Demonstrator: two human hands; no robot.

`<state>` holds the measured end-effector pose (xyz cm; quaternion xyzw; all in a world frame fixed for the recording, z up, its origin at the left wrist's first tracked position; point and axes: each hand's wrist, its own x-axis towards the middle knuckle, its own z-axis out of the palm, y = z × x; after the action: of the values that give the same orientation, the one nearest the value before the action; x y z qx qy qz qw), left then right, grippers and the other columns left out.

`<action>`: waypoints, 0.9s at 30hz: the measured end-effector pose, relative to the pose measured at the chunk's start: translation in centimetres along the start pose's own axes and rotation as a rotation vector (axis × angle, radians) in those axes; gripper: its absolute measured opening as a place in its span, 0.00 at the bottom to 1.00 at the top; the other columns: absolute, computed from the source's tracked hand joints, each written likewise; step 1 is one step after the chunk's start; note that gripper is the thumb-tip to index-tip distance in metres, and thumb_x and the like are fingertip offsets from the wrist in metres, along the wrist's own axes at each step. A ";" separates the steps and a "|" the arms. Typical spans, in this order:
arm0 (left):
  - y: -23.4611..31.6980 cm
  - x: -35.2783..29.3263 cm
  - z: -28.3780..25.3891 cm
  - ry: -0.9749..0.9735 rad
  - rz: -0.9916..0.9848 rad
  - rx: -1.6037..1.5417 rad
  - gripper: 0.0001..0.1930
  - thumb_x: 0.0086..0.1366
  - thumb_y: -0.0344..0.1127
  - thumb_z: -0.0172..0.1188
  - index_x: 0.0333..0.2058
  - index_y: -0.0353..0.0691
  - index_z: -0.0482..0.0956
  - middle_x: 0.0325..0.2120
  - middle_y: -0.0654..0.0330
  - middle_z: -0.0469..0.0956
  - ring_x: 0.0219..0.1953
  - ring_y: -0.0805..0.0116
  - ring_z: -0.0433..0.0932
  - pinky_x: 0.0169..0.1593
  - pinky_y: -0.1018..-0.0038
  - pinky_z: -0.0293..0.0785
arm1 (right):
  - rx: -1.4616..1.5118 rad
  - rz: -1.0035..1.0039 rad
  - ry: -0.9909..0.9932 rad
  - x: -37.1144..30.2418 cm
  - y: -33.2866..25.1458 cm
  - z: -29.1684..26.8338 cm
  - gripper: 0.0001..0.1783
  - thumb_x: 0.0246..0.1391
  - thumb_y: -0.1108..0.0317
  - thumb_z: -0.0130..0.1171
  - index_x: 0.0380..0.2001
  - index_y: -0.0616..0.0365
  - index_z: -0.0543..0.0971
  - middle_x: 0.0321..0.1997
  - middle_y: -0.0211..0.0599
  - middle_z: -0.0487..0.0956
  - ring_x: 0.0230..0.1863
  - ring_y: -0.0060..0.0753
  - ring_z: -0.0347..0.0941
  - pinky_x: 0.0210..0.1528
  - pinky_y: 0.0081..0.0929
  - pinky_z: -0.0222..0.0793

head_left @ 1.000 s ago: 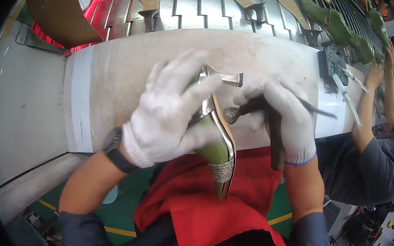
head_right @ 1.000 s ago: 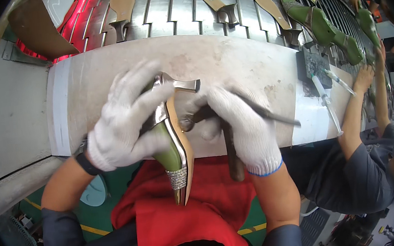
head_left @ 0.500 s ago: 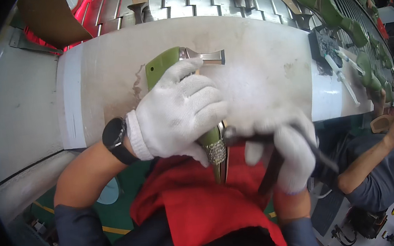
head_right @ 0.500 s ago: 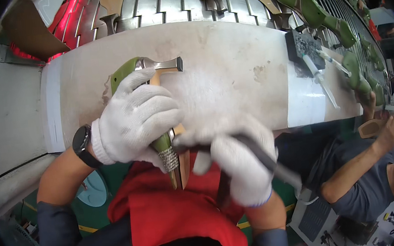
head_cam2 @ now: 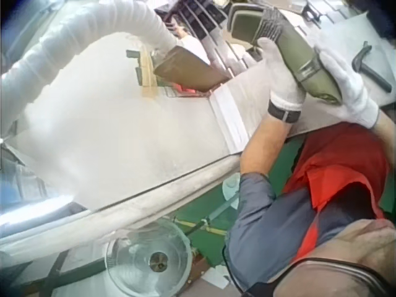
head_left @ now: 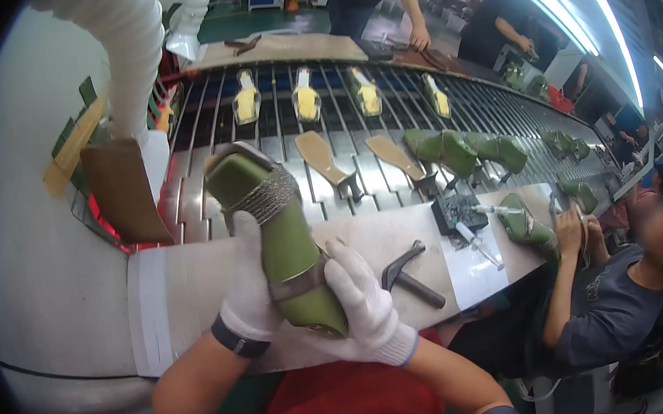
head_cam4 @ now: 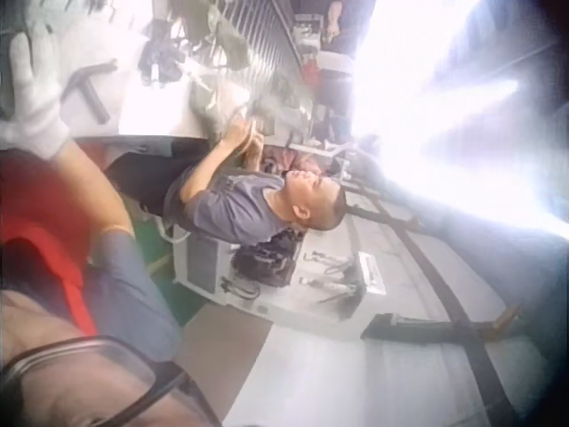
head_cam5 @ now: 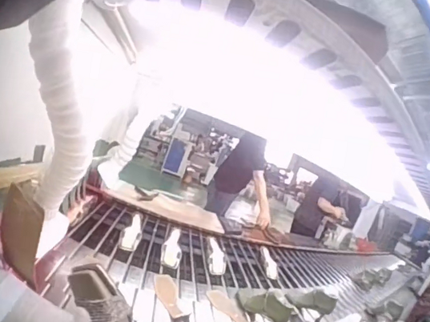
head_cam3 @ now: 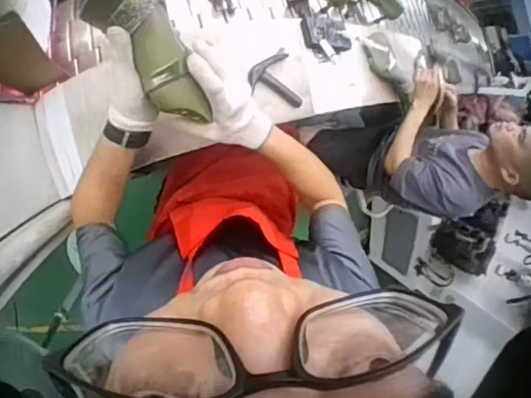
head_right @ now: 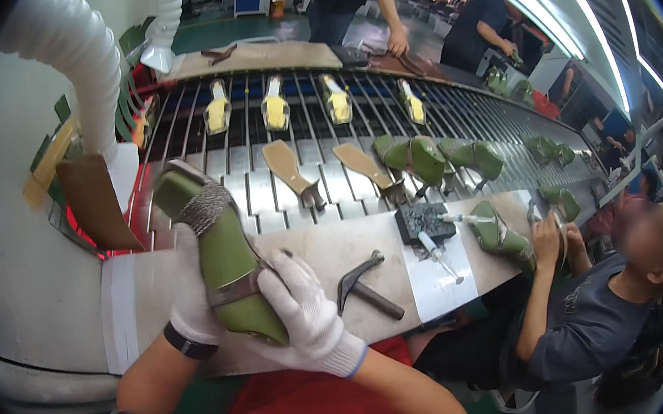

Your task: The person attaches soles to shoes on shoe lasts by hand, hammers around the sole edges and heels with a hammer, and places the assembled shoes onto a conveyor belt.

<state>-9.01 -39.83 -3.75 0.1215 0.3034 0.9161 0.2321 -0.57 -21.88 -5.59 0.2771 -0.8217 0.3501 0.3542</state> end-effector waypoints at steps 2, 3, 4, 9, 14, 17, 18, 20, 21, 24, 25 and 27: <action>-1.1 2.2 -1.1 0.124 0.101 0.154 0.31 0.86 0.64 0.44 0.59 0.39 0.77 0.49 0.61 0.82 0.49 0.69 0.82 0.55 0.68 0.80 | 0.017 -0.104 0.086 2.6 2.5 2.5 0.54 0.49 0.67 0.82 0.76 0.66 0.64 0.69 0.65 0.74 0.64 0.70 0.78 0.68 0.52 0.76; -1.0 2.6 -2.2 0.207 0.158 0.397 0.30 0.86 0.62 0.45 0.60 0.38 0.76 0.50 0.61 0.82 0.49 0.69 0.82 0.55 0.69 0.79 | 0.203 0.188 0.114 4.2 2.7 3.3 0.49 0.53 0.66 0.78 0.75 0.66 0.66 0.69 0.64 0.75 0.65 0.68 0.77 0.69 0.52 0.75; -0.8 2.6 -2.7 0.287 0.211 0.636 0.29 0.86 0.60 0.45 0.60 0.38 0.76 0.50 0.61 0.82 0.48 0.69 0.82 0.55 0.69 0.79 | 0.381 0.483 0.141 5.7 3.0 3.8 0.45 0.57 0.65 0.74 0.74 0.66 0.68 0.68 0.63 0.76 0.66 0.66 0.77 0.69 0.52 0.74; -3.3 0.4 -5.8 0.204 0.216 1.049 0.17 0.77 0.37 0.64 0.56 0.32 0.82 0.45 0.57 0.87 0.45 0.66 0.86 0.52 0.68 0.83 | -0.045 0.518 -0.096 12.2 12.6 8.8 0.39 0.62 0.52 0.67 0.70 0.62 0.75 0.63 0.61 0.82 0.65 0.58 0.80 0.68 0.45 0.75; -4.3 -0.3 -4.4 -0.154 0.160 1.159 0.15 0.71 0.37 0.72 0.49 0.32 0.86 0.40 0.52 0.90 0.40 0.64 0.90 0.48 0.66 0.87 | 0.069 0.871 -0.237 10.9 15.3 9.9 0.45 0.59 0.44 0.68 0.71 0.62 0.74 0.63 0.61 0.84 0.65 0.57 0.81 0.68 0.43 0.75; -4.5 -0.9 -5.5 -0.207 -0.065 0.820 0.17 0.78 0.41 0.64 0.51 0.32 0.85 0.43 0.51 0.89 0.43 0.64 0.88 0.51 0.67 0.85 | -0.122 0.900 -0.329 11.1 12.7 9.1 0.43 0.62 0.41 0.65 0.68 0.63 0.75 0.61 0.64 0.84 0.65 0.62 0.80 0.70 0.50 0.73; -5.4 -0.7 -6.1 -0.215 -0.218 0.521 0.19 0.81 0.45 0.61 0.53 0.31 0.84 0.44 0.50 0.88 0.44 0.64 0.87 0.53 0.66 0.84 | -0.126 0.900 -0.316 10.6 12.7 8.3 0.43 0.62 0.41 0.65 0.68 0.63 0.75 0.61 0.64 0.84 0.65 0.62 0.80 0.70 0.50 0.73; -6.1 -0.3 -7.5 -0.239 -0.276 0.348 0.26 0.85 0.53 0.52 0.55 0.31 0.81 0.47 0.48 0.87 0.46 0.61 0.86 0.55 0.64 0.83 | -0.236 0.710 -0.241 9.2 13.2 6.8 0.43 0.62 0.41 0.66 0.69 0.63 0.75 0.62 0.62 0.84 0.66 0.60 0.80 0.70 0.50 0.73; -5.8 -0.2 -7.4 -0.213 -0.365 0.163 0.27 0.86 0.55 0.51 0.55 0.31 0.81 0.47 0.49 0.86 0.46 0.61 0.86 0.54 0.64 0.84 | -0.224 0.706 -0.280 9.3 12.5 5.0 0.41 0.63 0.43 0.67 0.68 0.64 0.76 0.63 0.60 0.83 0.66 0.57 0.80 0.71 0.48 0.73; -5.8 -0.4 -6.6 -0.207 -0.431 0.185 0.27 0.85 0.54 0.52 0.57 0.31 0.80 0.48 0.50 0.86 0.47 0.61 0.86 0.54 0.63 0.84 | -0.314 0.622 -0.315 9.5 11.4 -1.5 0.38 0.63 0.46 0.68 0.67 0.63 0.79 0.63 0.59 0.83 0.63 0.57 0.82 0.69 0.46 0.75; -6.0 -0.4 -6.1 -0.231 -0.407 0.391 0.25 0.85 0.51 0.54 0.57 0.31 0.80 0.48 0.49 0.86 0.47 0.62 0.86 0.54 0.64 0.84 | -0.435 0.525 -0.274 8.8 12.7 -3.7 0.36 0.63 0.47 0.68 0.64 0.63 0.81 0.61 0.57 0.84 0.62 0.57 0.82 0.68 0.47 0.76; -6.3 -0.2 -5.2 -0.263 -0.401 0.589 0.23 0.84 0.48 0.56 0.58 0.30 0.80 0.49 0.49 0.86 0.48 0.62 0.86 0.55 0.64 0.84 | -0.595 0.476 -0.254 8.3 14.8 -8.7 0.31 0.63 0.49 0.68 0.59 0.62 0.84 0.58 0.56 0.86 0.60 0.57 0.83 0.66 0.48 0.76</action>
<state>-8.51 -38.06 -11.70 0.2379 0.5391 0.7026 0.3989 -12.55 -7.99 -0.40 0.0054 -0.9656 0.1324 0.2236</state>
